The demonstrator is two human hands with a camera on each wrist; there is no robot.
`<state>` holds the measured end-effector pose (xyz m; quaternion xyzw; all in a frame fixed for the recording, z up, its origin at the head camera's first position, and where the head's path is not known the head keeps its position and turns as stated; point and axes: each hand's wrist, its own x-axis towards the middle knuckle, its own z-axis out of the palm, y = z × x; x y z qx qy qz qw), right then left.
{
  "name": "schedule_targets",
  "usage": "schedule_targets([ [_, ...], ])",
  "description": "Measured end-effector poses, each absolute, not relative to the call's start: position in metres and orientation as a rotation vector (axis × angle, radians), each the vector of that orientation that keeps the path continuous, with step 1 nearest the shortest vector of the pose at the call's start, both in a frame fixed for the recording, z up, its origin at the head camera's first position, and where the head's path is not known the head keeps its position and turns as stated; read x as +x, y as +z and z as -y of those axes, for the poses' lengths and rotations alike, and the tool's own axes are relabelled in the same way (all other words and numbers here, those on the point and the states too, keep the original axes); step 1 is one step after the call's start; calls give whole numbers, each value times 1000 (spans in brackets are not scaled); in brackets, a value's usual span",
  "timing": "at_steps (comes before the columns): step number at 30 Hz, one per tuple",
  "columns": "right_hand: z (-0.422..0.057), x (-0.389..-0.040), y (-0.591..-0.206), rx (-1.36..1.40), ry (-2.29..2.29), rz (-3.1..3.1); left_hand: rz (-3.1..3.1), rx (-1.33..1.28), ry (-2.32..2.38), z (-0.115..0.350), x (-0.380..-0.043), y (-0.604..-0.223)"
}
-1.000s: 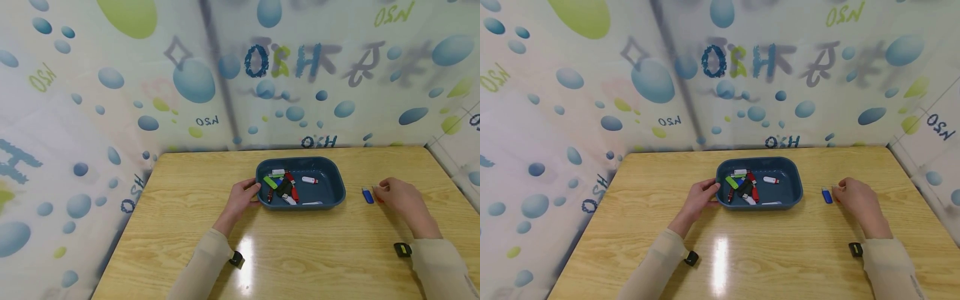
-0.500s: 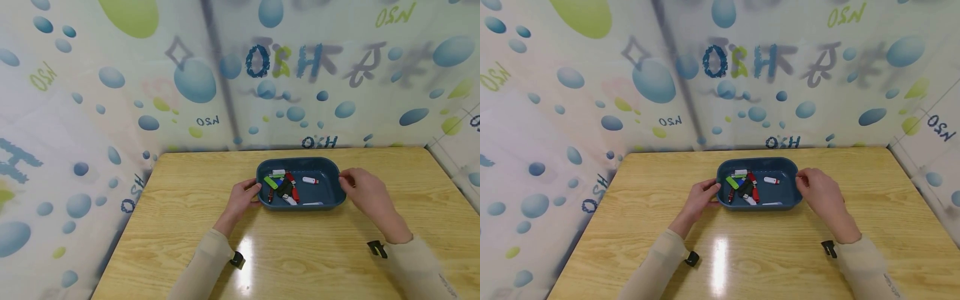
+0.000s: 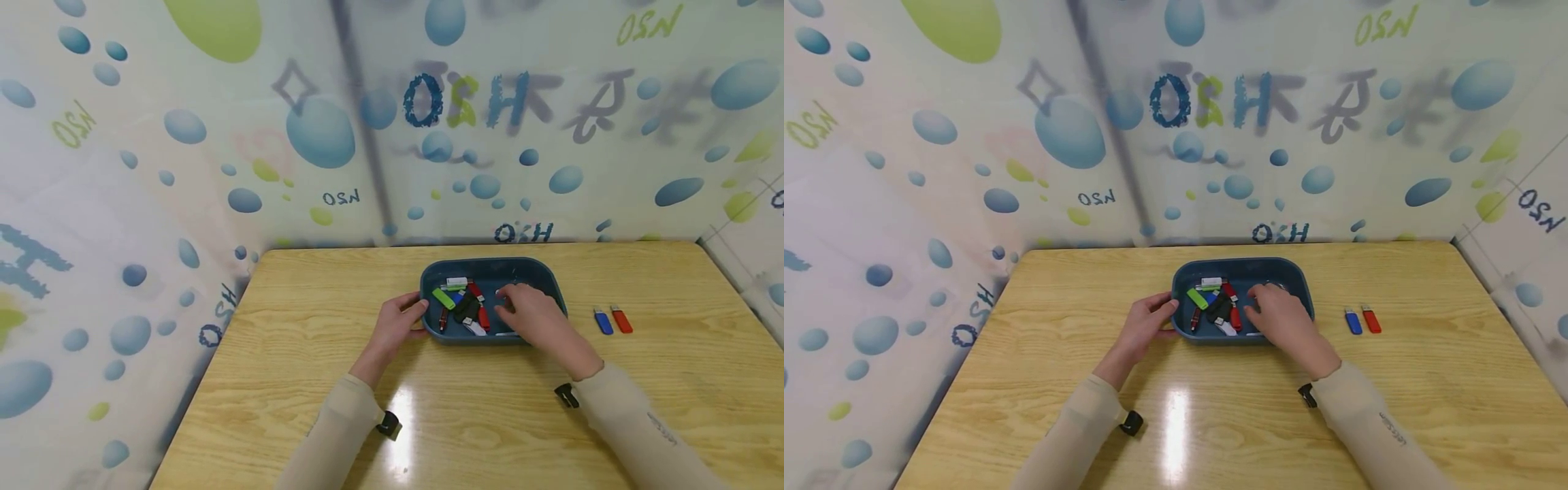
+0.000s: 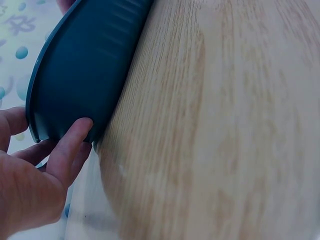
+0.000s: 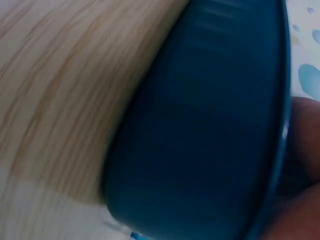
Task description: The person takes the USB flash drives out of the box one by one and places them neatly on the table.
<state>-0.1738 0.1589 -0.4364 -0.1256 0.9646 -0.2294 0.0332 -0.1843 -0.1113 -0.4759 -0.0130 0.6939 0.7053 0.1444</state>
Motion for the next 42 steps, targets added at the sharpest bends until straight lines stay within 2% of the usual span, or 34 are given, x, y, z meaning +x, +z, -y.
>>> schedule_targets([
  [12, -139, -194, -446, -362, -672, -2780, -1989, -37, 2051, 111, -183, -475],
  [42, -127, -200, -445, -342, -552, -2823, -1994, -53, 2040, 111, -183, -475],
])
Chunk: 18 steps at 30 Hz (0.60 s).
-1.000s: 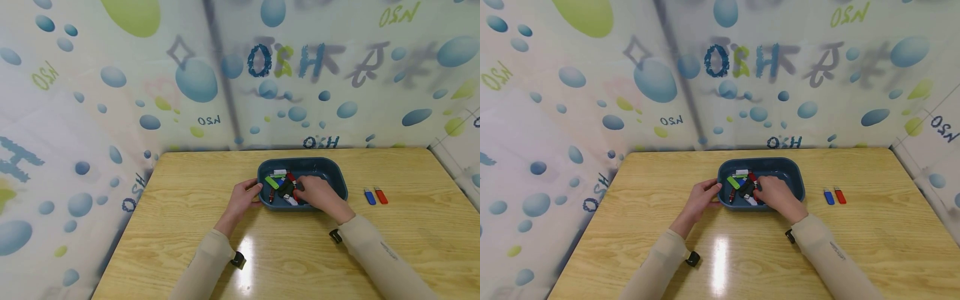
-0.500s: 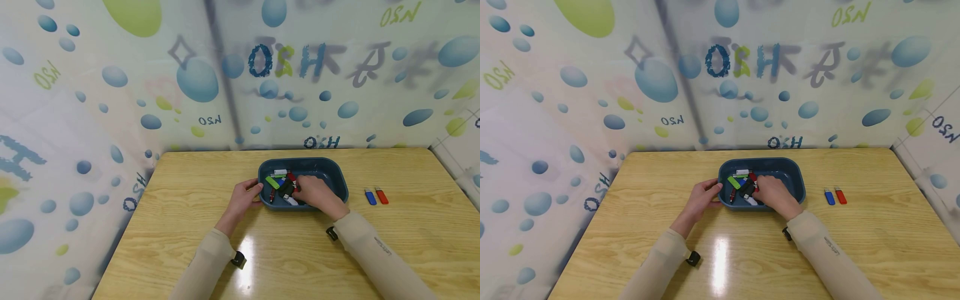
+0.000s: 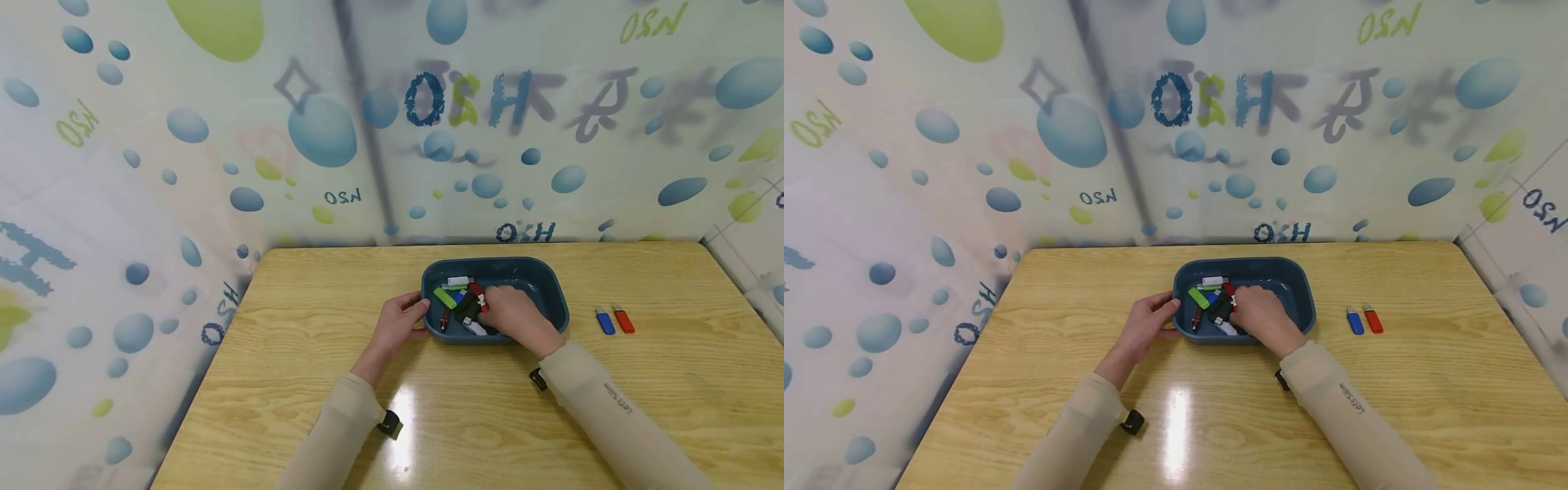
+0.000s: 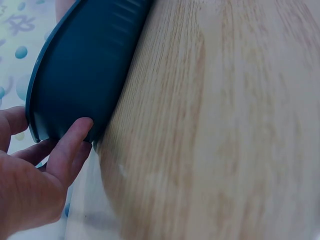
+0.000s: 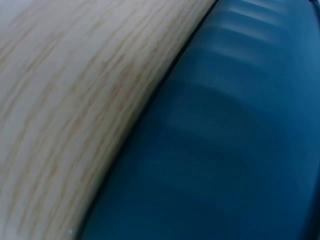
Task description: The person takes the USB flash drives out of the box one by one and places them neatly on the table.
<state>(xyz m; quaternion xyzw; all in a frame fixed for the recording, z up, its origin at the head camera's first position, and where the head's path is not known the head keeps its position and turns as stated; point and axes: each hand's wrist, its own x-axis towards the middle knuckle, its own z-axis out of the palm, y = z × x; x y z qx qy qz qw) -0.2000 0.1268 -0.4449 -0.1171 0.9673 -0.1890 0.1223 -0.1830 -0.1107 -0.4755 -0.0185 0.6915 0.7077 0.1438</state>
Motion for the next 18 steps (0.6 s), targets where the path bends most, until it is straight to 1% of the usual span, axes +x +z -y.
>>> schedule_targets([
  [18, -139, -197, -444, -320, -643, -2813, -1996, -57, 2031, 110, -183, -475],
])
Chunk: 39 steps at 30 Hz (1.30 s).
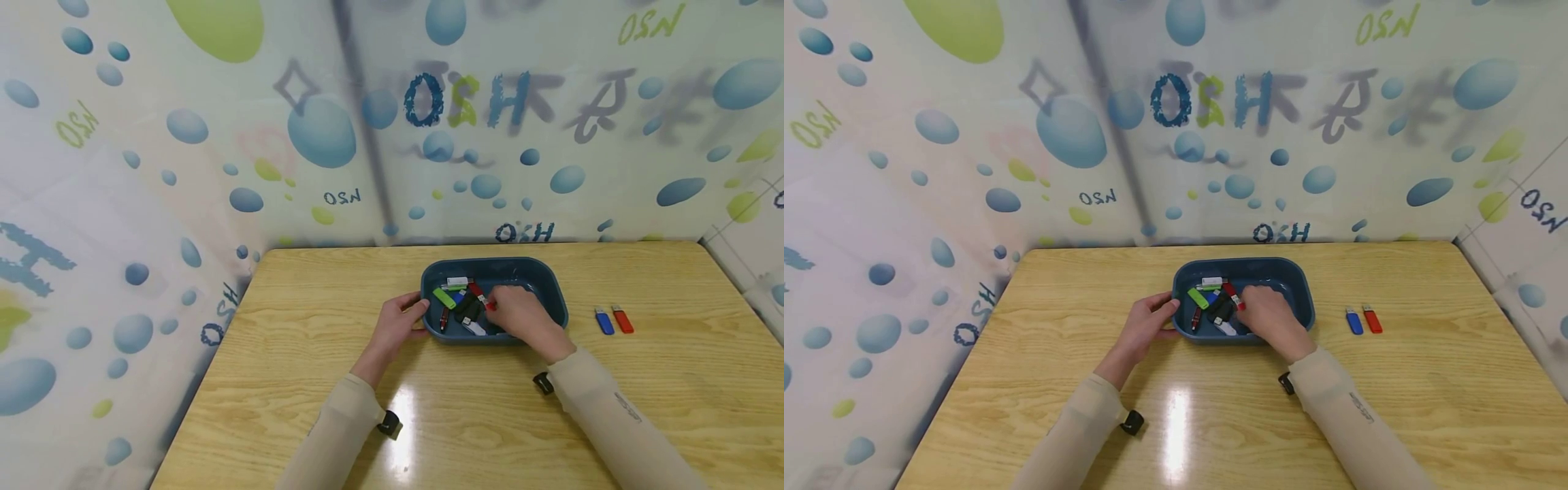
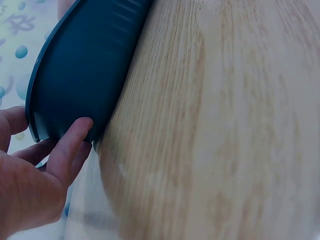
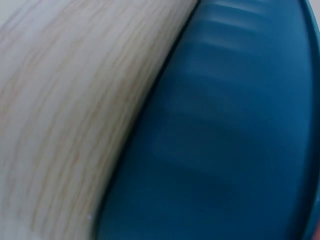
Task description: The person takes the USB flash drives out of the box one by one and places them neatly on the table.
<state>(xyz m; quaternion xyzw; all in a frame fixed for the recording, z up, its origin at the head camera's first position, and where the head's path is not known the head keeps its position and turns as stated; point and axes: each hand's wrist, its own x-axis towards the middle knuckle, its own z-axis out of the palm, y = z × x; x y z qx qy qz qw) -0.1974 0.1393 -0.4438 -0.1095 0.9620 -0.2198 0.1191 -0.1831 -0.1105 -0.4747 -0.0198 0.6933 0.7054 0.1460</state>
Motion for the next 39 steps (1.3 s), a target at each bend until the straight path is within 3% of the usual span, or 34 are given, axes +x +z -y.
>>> schedule_targets([
  [39, -190, -166, -413, -193, -979, -3001, -2003, -55, 2031, 110, -183, -476],
])
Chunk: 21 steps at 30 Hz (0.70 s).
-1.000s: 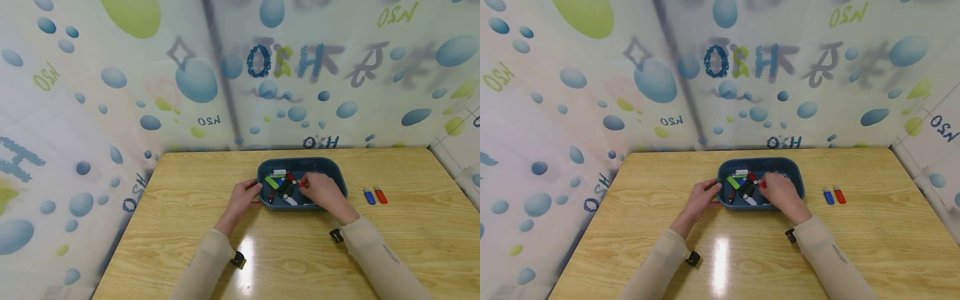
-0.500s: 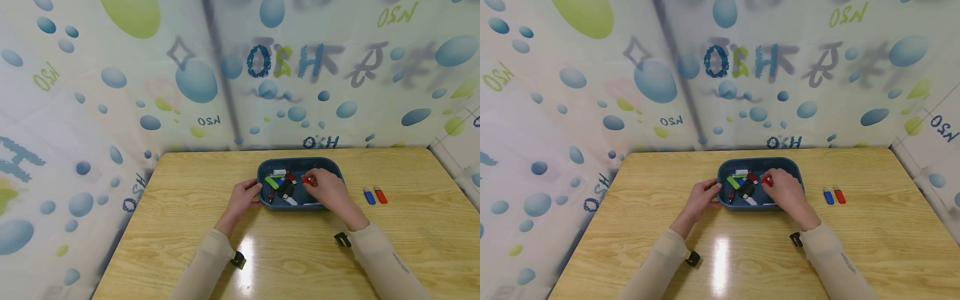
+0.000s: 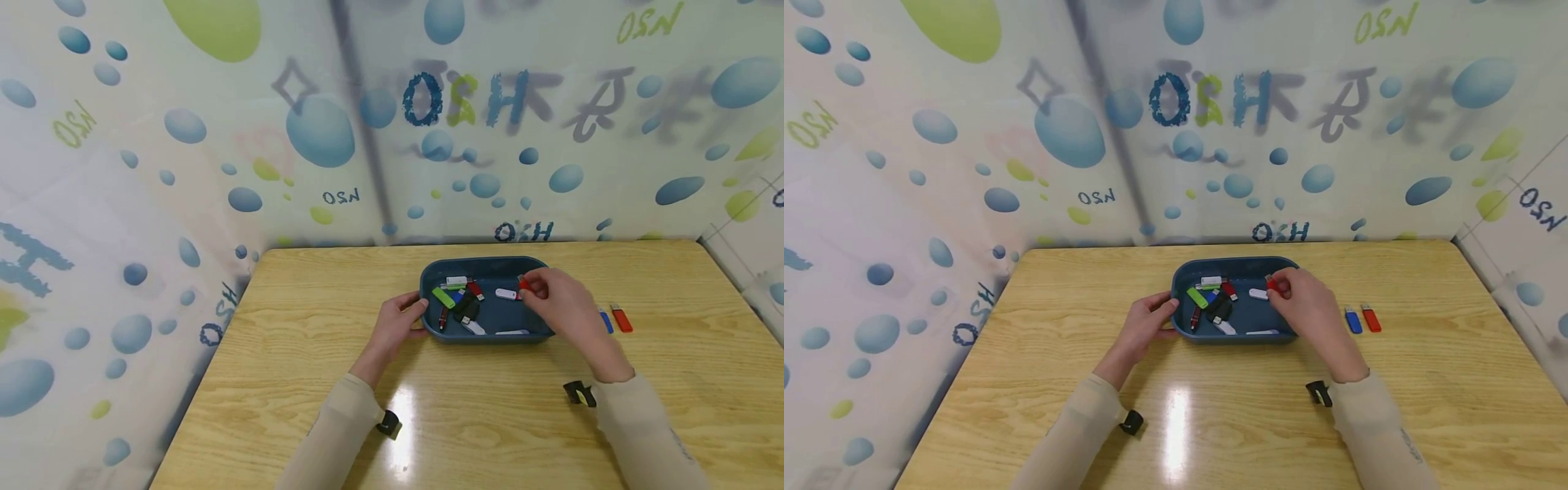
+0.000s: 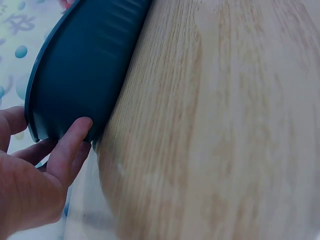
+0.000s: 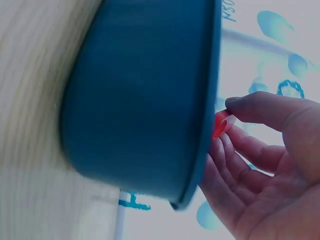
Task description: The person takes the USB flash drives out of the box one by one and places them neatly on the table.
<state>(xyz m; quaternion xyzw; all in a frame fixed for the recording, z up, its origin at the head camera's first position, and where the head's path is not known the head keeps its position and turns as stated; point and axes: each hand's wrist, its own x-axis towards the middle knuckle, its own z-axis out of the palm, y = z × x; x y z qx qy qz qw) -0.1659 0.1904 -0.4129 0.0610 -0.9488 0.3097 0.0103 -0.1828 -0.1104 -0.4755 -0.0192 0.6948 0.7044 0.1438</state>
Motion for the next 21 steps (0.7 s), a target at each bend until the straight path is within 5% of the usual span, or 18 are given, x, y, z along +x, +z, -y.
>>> schedule_targets([
  [21, -253, -157, -415, 45, 913, 2877, -2009, -58, 2034, 109, -182, -475],
])
